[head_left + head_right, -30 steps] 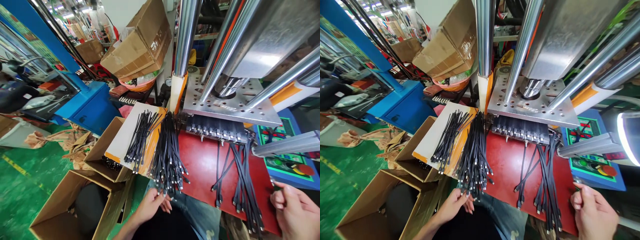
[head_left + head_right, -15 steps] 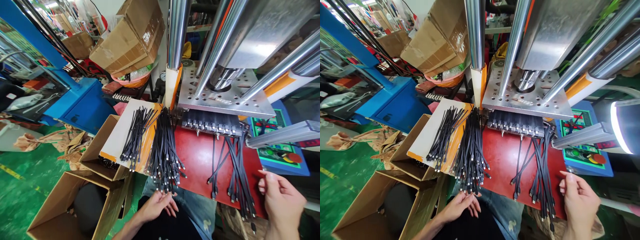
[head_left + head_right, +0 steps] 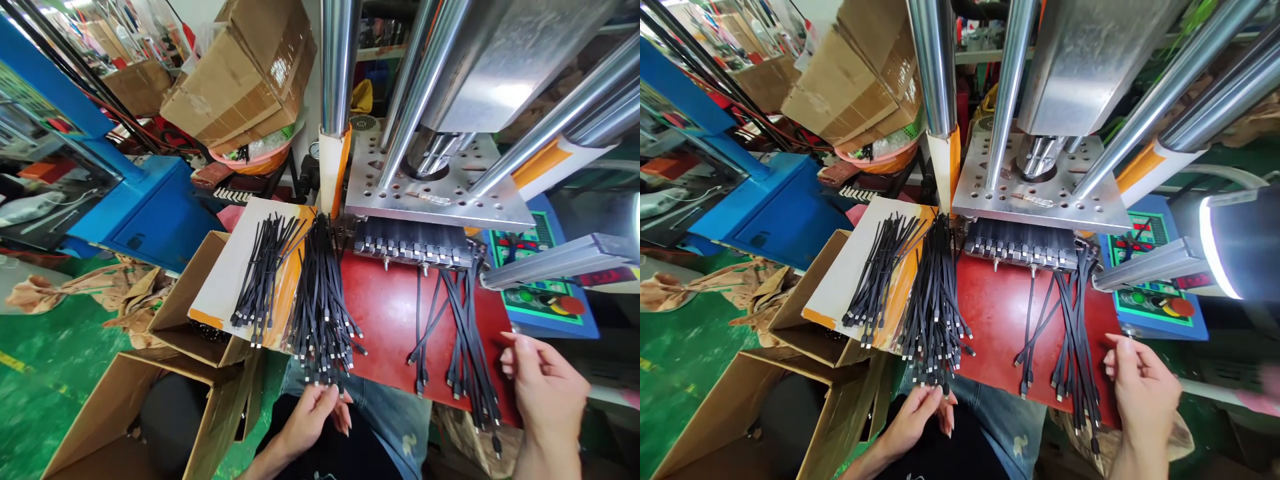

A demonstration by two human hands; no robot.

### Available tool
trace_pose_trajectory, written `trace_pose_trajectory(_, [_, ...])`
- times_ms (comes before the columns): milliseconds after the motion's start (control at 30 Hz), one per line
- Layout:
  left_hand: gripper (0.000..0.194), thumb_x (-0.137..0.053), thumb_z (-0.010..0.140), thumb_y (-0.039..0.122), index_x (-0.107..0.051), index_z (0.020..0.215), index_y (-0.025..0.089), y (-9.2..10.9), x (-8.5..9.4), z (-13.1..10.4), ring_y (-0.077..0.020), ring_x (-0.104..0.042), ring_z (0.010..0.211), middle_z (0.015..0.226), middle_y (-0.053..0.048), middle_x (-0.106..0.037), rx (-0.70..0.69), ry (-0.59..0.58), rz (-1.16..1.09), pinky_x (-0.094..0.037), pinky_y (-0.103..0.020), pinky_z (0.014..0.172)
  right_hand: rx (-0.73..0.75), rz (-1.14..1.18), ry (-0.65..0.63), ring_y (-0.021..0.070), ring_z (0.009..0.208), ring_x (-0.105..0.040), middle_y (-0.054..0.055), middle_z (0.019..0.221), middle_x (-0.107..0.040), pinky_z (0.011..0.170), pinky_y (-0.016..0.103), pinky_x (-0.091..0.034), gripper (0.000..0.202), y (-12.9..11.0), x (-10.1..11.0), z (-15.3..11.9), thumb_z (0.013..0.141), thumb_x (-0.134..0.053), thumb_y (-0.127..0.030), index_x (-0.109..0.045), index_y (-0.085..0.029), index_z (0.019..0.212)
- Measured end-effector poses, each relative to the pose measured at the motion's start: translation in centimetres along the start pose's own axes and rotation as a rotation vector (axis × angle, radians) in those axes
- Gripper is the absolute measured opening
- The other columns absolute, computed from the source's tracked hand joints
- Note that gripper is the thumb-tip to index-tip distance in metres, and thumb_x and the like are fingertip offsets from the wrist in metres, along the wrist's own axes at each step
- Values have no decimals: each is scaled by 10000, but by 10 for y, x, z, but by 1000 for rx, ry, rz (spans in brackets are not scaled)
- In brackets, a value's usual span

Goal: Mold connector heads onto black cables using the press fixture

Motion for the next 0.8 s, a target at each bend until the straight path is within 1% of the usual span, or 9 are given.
trace_pose_trajectory(67, [804,-658,782,934,-724,882,140,-2,-3,2,-163,-642,567,633,-35,-696,21,-47,-6,-522,-293,638,3,-9,-4,121,559,-520,-16,641,-616,541,276,-431,675,1,0,1,745,-815,-783,-779,-141,951])
trace_pose_trajectory(133, [785,-653,794,928,-704,854,147,-2,-4,4,-158,-635,563,609,-22,-674,26,-62,-7,-529,-294,653,5,-11,-17,125,561,-523,-15,648,-618,544,276,-435,652,4,-2,2,773,-796,-773,-781,-147,957])
trace_pose_trajectory(233, [763,-641,802,930,-672,817,168,4,-1,5,-158,-621,551,565,-1,-641,12,-12,15,-537,-300,670,12,-2,-50,114,559,-512,-26,659,-610,530,251,-420,621,8,-4,4,805,-769,-769,-780,-167,961])
trace_pose_trajectory(333, [761,-630,796,941,-677,810,181,7,3,5,-166,-615,549,538,7,-623,17,57,40,-536,-313,686,37,-7,-89,111,550,-505,-31,657,-595,513,237,-411,591,9,-6,6,852,-730,-754,-773,-175,962])
trace_pose_trajectory(467, [790,-667,669,999,-711,774,217,2,12,6,-196,-609,540,526,-1,-615,63,132,40,-529,-349,653,55,-4,-109,117,531,-498,-31,637,-581,494,239,-403,574,8,-8,9,884,-697,-734,-766,-169,959])
trace_pose_trajectory(533, [784,-674,640,1007,-733,764,235,1,19,7,-215,-615,546,529,-12,-623,60,157,68,-528,-367,645,54,2,-111,119,531,-503,-28,636,-585,499,241,-408,567,8,-9,10,894,-687,-722,-767,-165,966])
trace_pose_trajectory(700, [735,-628,731,982,-786,772,266,8,26,7,-247,-646,583,557,-40,-662,6,134,230,-557,-407,692,64,28,-131,127,540,-522,-20,634,-592,522,250,-440,550,6,-12,10,903,-681,-700,-773,-161,965])
trace_pose_trajectory(733, [731,-627,725,987,-786,759,275,9,26,6,-252,-646,577,554,-42,-664,-3,149,233,-561,-414,686,66,36,-134,129,540,-525,-19,634,-593,522,253,-443,549,6,-13,10,903,-680,-700,-774,-163,962])
trace_pose_trajectory(800, [735,-639,683,1006,-779,722,285,7,28,3,-264,-642,547,534,-45,-656,-21,217,210,-567,-426,653,70,55,-139,131,532,-526,-15,634,-594,512,257,-442,555,6,-14,11,899,-679,-711,-775,-168,955])
Point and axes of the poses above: each hand's wrist, its own z-axis towards the middle knuckle, its own x-axis out of the back of the hand, y = z × x, the point moved 8 cm from there along z, towards the middle knuckle
